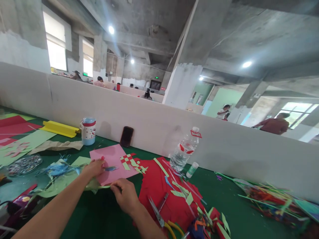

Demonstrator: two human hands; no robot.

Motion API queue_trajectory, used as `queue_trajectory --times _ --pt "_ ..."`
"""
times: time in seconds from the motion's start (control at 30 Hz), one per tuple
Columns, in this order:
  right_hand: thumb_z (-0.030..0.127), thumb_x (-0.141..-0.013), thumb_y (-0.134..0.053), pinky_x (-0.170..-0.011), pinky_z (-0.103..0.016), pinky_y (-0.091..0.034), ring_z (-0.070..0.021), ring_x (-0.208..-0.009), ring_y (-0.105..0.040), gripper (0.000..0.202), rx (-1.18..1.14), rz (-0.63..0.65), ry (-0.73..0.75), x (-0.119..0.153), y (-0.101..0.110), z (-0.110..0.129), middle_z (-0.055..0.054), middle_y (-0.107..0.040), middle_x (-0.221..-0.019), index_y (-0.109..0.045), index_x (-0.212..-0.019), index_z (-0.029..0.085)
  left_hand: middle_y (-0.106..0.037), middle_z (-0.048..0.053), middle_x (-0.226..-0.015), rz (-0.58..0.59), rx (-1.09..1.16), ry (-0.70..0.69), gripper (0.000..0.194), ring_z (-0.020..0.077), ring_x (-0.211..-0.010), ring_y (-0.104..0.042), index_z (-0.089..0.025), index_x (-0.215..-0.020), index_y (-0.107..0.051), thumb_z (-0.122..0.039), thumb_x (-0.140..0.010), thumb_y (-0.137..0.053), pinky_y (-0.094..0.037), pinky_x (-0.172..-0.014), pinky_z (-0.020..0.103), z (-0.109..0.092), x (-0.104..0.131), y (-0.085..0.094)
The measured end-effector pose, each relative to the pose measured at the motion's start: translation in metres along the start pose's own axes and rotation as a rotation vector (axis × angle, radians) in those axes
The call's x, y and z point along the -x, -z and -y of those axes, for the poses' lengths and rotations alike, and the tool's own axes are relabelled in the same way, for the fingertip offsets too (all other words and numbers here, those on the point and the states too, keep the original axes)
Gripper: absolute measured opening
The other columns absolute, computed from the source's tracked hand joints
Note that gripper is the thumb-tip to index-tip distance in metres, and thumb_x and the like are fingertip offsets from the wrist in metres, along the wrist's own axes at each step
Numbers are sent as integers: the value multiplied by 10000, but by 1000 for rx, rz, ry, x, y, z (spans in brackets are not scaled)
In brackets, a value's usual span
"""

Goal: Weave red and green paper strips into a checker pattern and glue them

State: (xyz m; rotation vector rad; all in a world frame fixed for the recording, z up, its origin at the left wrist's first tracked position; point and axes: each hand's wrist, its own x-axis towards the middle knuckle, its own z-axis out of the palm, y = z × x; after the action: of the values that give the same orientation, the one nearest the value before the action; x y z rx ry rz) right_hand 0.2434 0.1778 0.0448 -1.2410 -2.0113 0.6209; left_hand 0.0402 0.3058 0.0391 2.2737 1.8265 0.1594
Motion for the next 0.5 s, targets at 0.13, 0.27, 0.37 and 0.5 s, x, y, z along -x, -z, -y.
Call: queue_trajectory --times 0.13,0.27,0.37,0.5 --pt "188 -928 -637 -761 -242 -492 -168 -792 -675 128 -127 -70 -49 5 4 7 1 -744 -837 -750 -881 224 -643 96 -1346 -118 56 -6 392 258 -1150 -660 -210 -1298 -620 -393 -955 -674 -576 -954 490 -12 4 23" --pt "322 -947 -619 -678 -253 -501 -163 -718 -631 168 -301 -190 -124 -13 11 16 2 -690 -773 -732 -897 208 -616 107 -1410 -324 135 -20 415 288 -1243 -621 -205 -1322 -612 -383 -953 -675 -529 -1035 552 -24 18 63" --pt "455 -905 -659 -549 -237 -478 -142 -592 -585 267 -463 -235 -155 -29 21 28 29 -606 -669 -709 -850 199 -525 116 -1546 -558 209 -14 412 304 -1421 -495 -209 -1409 -554 -316 -1012 -533 -435 -1167 492 -33 51 100" --pt "593 -849 -698 -509 -238 -508 -120 -537 -559 402 -675 -325 -175 -40 42 48 53 -537 -641 -676 -857 192 -453 34 -1616 -861 280 -44 465 281 -1521 -375 -272 -1484 -443 -424 -1051 -370 -429 -1175 395 -56 120 142"
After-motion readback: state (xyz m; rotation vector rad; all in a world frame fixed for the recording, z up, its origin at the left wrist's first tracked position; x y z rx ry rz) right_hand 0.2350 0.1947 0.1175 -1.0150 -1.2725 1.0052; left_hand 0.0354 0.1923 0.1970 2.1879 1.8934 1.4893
